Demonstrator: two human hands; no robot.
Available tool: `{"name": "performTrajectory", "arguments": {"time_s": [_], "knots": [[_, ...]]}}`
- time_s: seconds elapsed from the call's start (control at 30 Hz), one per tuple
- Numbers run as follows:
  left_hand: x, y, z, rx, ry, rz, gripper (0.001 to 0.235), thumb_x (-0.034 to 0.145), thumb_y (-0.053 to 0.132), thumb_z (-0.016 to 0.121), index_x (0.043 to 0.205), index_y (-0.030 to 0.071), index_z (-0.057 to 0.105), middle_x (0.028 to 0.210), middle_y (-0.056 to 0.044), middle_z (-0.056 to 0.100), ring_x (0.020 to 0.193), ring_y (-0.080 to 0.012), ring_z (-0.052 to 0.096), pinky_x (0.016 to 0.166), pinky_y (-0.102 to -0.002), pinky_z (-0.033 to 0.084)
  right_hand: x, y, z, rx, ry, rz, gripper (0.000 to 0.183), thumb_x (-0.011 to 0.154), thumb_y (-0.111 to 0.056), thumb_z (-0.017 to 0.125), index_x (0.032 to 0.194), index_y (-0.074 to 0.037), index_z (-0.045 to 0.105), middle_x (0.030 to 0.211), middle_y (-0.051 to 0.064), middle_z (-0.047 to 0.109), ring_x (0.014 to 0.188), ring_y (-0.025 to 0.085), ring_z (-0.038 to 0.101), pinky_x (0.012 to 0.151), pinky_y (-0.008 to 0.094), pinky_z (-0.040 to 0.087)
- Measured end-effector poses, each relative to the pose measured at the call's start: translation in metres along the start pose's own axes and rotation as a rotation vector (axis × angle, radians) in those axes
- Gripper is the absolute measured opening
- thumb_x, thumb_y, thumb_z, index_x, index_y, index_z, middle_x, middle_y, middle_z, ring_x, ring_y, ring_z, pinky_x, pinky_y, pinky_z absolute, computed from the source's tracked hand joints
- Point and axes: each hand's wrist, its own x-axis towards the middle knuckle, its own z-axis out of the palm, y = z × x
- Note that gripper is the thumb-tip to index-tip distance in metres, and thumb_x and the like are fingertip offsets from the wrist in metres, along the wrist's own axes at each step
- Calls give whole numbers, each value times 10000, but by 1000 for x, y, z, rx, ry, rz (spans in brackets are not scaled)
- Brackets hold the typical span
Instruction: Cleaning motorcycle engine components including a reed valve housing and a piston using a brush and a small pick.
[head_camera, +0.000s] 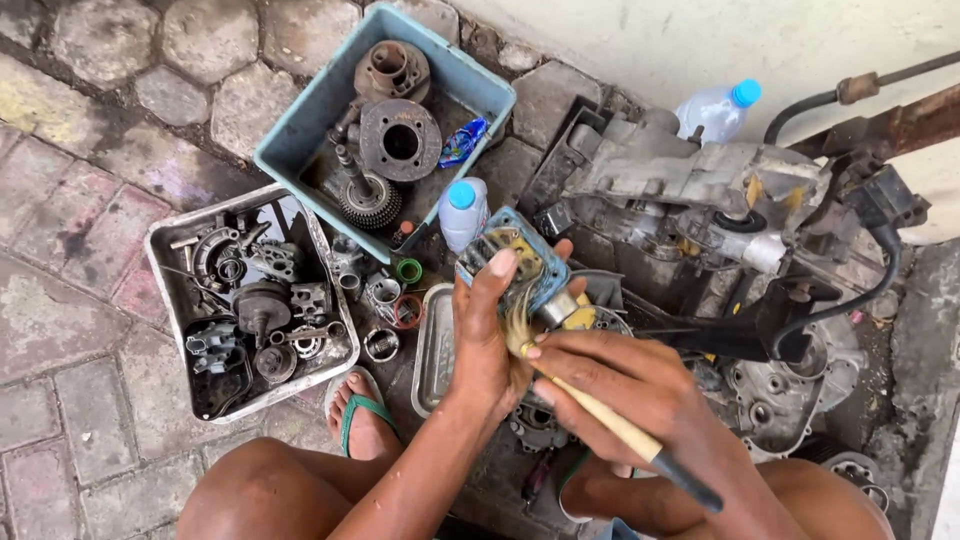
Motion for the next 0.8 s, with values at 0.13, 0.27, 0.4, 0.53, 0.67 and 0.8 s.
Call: {"name": "performTrajectory", "arguments": {"time_s": [0.13,0.27,0.4,0.53,0.67,0.8], "knots": [[4,-5,3,-69,71,154,540,813,184,712,1323,134,538,1177,-127,657,1100,-361,709,768,-562,632,3,2,-13,-5,71,-41,160,951,-90,629,926,18,745,937,177,779,780,256,798,624,305,692],[4,-4,-1,-15,121,153,601,785,183,732,1347,118,529,1108,-235,731,909,-352,720,742,-489,610,-7,8,-3,-87,217,144,165,971,-60,624,1017,53,734,1002,212,760,832,249,775,695,272,630],[-3,3,9,-29,141,180,416,823,209,707,1178,19,605,984,-213,690,956,-324,720,802,-494,636,7,-15,0,166,52,151,154,944,-108,635,951,0,744,891,107,768,790,239,775,704,320,629],[6,-6,-2,-69,135,73,387,858,328,689,1152,92,602,1007,-273,743,821,-364,735,750,-476,629,4,3,3,152,195,158,256,1009,-179,546,868,-39,708,782,82,767,690,133,778,591,213,604],[8,-2,-5,-163,245,-73,447,808,451,682,1134,148,645,1063,-72,718,897,-224,691,698,-388,558,5,-10,3,92,248,245,188,1003,-126,587,970,4,719,870,123,772,733,161,778,639,225,620],[3,3,-6,-91,112,-130,521,838,568,641,1040,88,639,964,-127,738,816,-248,730,473,-362,506,4,-15,15,168,147,234,181,957,-126,611,935,-30,763,852,107,796,694,150,791,623,226,635]]}}
